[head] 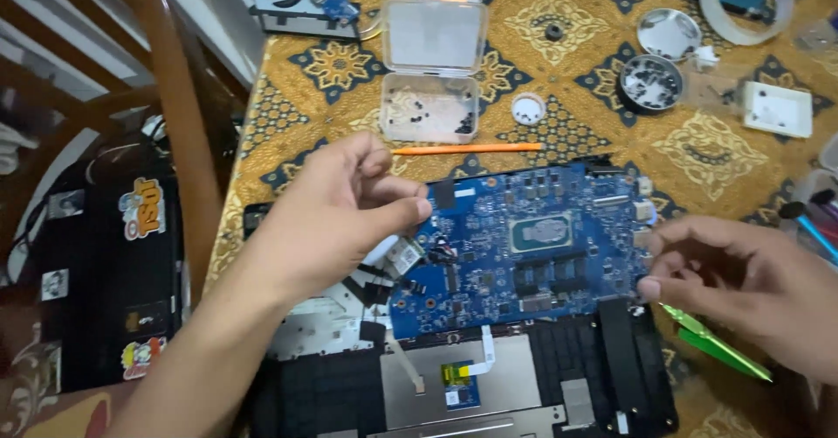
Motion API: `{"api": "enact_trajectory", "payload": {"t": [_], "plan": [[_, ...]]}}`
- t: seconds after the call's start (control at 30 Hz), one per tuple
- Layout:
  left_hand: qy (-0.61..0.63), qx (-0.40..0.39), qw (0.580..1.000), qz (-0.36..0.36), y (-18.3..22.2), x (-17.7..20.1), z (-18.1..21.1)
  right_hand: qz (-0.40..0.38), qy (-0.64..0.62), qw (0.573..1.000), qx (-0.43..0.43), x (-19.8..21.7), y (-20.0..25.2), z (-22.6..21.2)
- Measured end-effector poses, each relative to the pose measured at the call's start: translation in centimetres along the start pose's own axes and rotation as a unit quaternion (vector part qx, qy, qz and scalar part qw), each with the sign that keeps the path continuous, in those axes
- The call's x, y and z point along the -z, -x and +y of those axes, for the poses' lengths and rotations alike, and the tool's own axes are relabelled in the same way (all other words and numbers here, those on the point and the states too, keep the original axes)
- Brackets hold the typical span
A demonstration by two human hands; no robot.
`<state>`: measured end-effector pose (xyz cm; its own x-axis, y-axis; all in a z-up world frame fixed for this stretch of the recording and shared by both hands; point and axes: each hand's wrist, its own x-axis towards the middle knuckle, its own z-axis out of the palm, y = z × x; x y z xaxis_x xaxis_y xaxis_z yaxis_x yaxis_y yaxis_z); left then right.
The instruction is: Disconnecting internal cables and lifting the motherboard out of a laptop chassis during disassembly.
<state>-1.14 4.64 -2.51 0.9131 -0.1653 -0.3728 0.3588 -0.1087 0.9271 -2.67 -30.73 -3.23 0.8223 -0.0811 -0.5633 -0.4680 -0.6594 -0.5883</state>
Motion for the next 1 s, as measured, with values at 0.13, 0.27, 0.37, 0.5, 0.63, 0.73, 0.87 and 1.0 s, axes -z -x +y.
{"api": "enact_trajectory", "payload": {"t": [0.13,0.27,0.37,0.5,0.63,0.73,0.87,1.0], "plan": [[0.001,0.0,1.0,-0.002,0.3,0.1,0.6,0.036,-0.037,0.998,0.047,-0.5,-1.1,2.8],[-0.042,0.034,0.999,0.003,0.7,0.0,1.7,0.003,-0.066,0.99,0.122,-0.2,-2.7,5.6],[-0.039,0.033,0.999,-0.01,0.6,0.3,1.8,0.019,-0.057,0.991,0.121,-0.5,-3.4,6.6],[-0.071,0.053,0.996,-0.022,0.8,0.5,2.4,0.066,-0.081,0.988,0.112,-1.4,-3.9,8.2],[-0.095,0.053,0.994,-0.018,0.9,0.5,2.6,0.088,-0.025,0.987,0.131,-1.6,-5.1,9.6],[-0.145,0.04,0.989,-0.008,1.1,0.5,2.3,0.112,0.042,0.988,0.096,-0.9,-6.6,10.5],[-0.197,-0.009,0.98,-0.022,1.2,0.6,1.9,0.022,0.165,0.976,0.142,1.6,-11.5,14.6],[-0.233,-0.039,0.971,-0.031,1.5,0.9,1.9,0.052,0.087,0.985,0.143,1.0,-12.8,18.8]]}}
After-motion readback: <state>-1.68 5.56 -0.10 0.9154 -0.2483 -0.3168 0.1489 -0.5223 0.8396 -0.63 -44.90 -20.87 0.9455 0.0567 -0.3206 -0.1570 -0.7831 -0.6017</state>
